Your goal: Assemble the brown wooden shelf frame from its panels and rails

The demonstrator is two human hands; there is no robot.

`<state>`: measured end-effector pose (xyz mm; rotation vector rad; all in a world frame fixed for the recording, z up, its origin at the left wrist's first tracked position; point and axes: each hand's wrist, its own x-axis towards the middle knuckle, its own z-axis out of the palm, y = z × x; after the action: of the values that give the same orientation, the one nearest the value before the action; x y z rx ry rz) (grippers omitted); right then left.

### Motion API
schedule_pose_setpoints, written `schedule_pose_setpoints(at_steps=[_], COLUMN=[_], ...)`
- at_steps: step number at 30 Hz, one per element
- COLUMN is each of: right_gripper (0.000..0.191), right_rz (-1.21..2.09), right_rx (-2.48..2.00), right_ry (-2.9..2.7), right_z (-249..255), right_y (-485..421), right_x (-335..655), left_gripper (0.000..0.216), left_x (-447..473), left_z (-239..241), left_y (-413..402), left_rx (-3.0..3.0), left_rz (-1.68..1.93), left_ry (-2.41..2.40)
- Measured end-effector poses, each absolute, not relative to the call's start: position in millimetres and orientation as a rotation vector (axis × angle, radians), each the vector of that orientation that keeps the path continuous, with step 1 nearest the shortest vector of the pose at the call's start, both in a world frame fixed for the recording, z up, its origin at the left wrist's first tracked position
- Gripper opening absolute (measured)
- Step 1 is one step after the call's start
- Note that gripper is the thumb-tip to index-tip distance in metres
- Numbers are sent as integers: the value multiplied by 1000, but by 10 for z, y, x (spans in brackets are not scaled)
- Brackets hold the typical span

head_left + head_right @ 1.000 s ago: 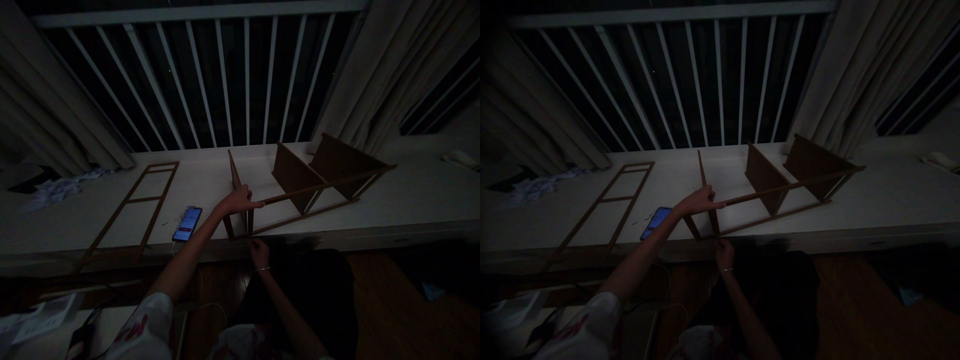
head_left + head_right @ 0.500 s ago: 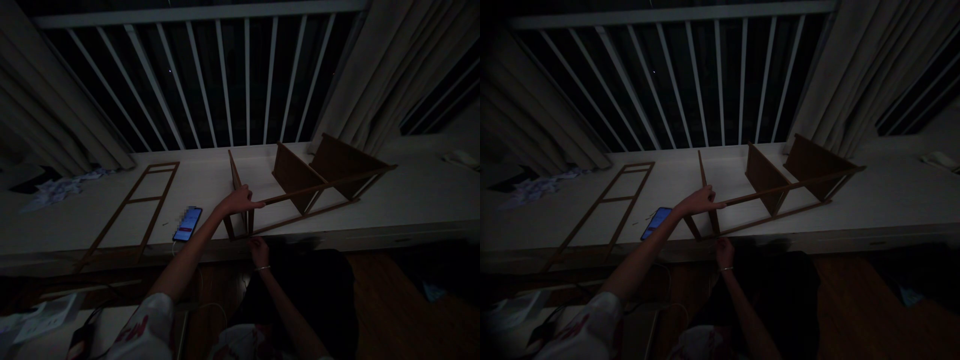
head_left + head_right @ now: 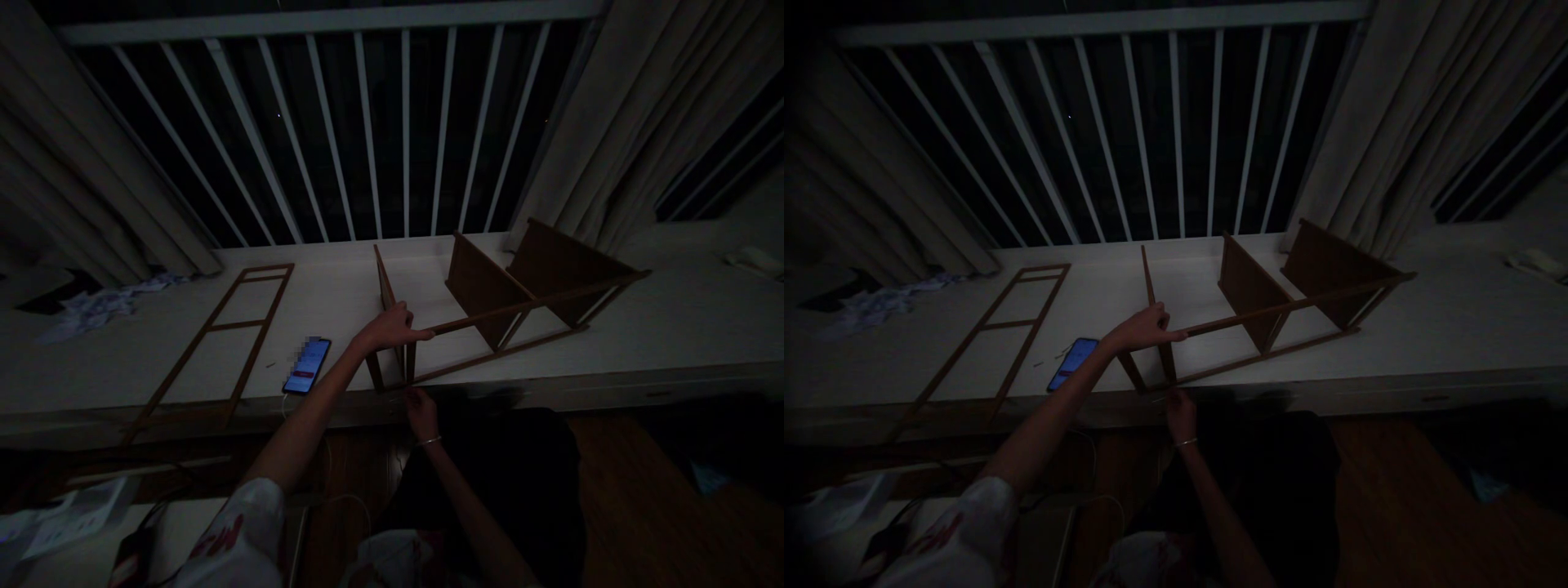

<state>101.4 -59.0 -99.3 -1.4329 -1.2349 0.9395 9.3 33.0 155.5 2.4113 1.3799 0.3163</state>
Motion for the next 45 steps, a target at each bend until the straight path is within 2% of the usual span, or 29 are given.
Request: schedule_pose_setpoints(at_steps=[11,26,34,41,45], right_gripper=[21,20,39,29,15], right_rz=[827,858,907,807,736], right_rx=[-1503,-1467,-1453,-1530,-1573], right_ry=[-1306,-1197,-1060,-1072,-1156], right_z=[-979,-901,-928,-902,-872], right_y=[-585,-601,-609,-637,-639], right_x=[992,994,977,1006,1025], left_gripper=[43,42,43,43,42], left_x=[111,91,103,126,113], left_z=[1590,1541,1575,1627,1600], left_y=[301,327,312,279,296], left_rx=[2405,2425,2435,2368,2406], left_rz=[308,331,334,284,316], left_ry=[1407,1387,1369,1433,1392])
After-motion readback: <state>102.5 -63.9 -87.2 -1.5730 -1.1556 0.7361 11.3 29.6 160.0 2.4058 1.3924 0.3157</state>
